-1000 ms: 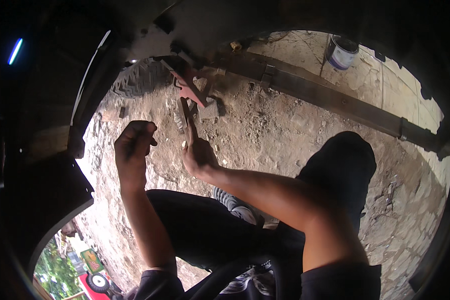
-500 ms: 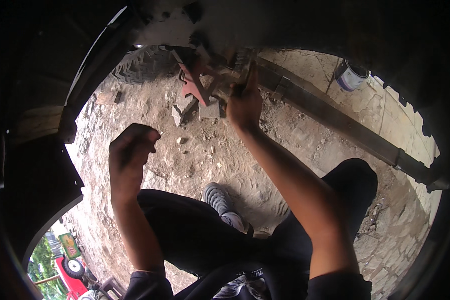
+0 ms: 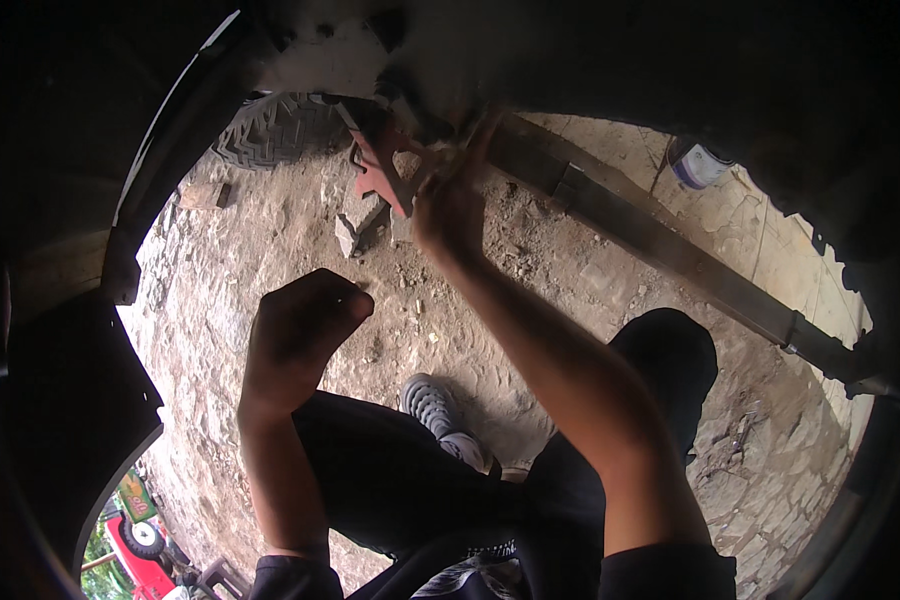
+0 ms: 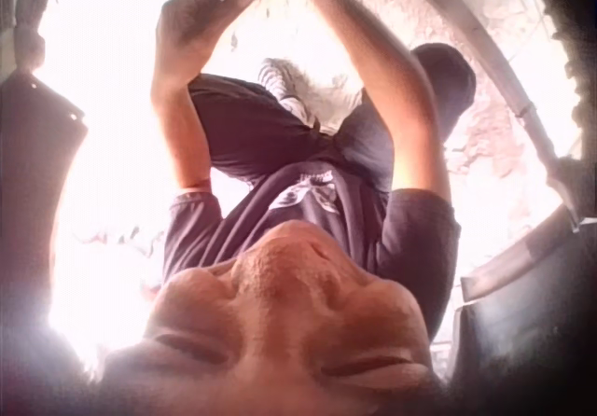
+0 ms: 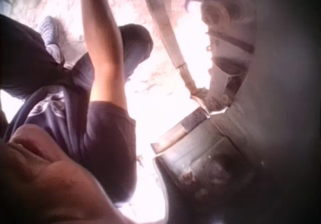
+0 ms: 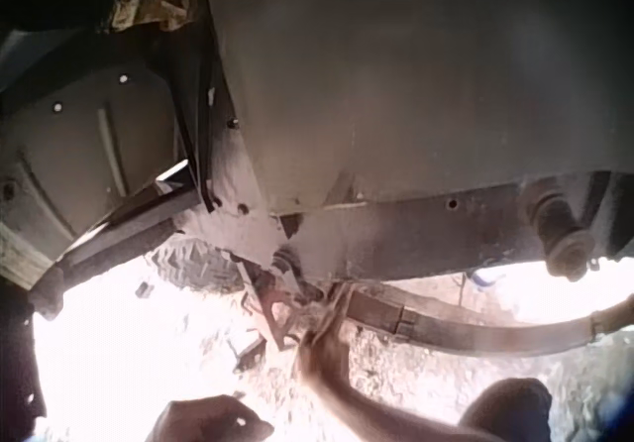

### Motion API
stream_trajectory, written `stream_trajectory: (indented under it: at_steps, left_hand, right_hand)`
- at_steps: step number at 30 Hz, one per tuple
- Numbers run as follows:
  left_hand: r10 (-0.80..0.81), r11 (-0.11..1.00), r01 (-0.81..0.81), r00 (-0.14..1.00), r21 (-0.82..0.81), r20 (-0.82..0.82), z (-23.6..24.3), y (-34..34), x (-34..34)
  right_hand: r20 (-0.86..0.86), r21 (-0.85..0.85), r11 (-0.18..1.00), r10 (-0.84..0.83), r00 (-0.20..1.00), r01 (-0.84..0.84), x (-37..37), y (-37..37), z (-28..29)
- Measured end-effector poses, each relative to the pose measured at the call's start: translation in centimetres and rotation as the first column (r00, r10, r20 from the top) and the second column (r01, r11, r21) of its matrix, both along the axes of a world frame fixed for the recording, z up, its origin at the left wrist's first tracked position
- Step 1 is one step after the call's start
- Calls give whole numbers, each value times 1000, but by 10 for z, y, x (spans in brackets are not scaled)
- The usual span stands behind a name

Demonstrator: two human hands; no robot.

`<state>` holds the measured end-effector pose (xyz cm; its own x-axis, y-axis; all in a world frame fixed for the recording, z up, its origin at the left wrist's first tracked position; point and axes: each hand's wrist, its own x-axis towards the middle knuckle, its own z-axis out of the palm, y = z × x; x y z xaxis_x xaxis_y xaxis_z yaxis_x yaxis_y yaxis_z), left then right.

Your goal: The person sits under a vehicle and uses a hammer and chisel to chip away material from the undercarriage. They repeatedly strike and scrape the same area, removing debris and adjusting their grip on the tools.

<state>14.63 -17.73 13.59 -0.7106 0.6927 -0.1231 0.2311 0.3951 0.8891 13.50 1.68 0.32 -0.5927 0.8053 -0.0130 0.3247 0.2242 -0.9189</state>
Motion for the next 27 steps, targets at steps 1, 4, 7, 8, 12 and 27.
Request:
stream_trajectory:
  at_steps: [1,4,7,8,12,27]
  left_hand:
    - [-6,1000,6,1000,12,10,-1,0,-2]
    - [-61,996,62,998,69,-18,2,13,-10]
    - [-92,995,94,995,40,-46,12,18,-1]
    - [-97,995,97,995,-9,-9,19,17,4]
    - [-62,996,65,997,-69,41,26,8,17]
    - [41,999,-43,997,26,59,23,-21,28]
  right_hand:
    - [80,-178,982,75,994,-59,13,-14,16]
    - [99,-115,992,54,994,-43,12,-6,-6]
    - [194,26,996,73,978,-80,-4,43,4]
    - [185,-25,995,100,978,-97,2,41,8]
    - [227,-45,992,126,966,-119,29,6,17]
    - [320,-19,983,177,931,-181,31,19,19]
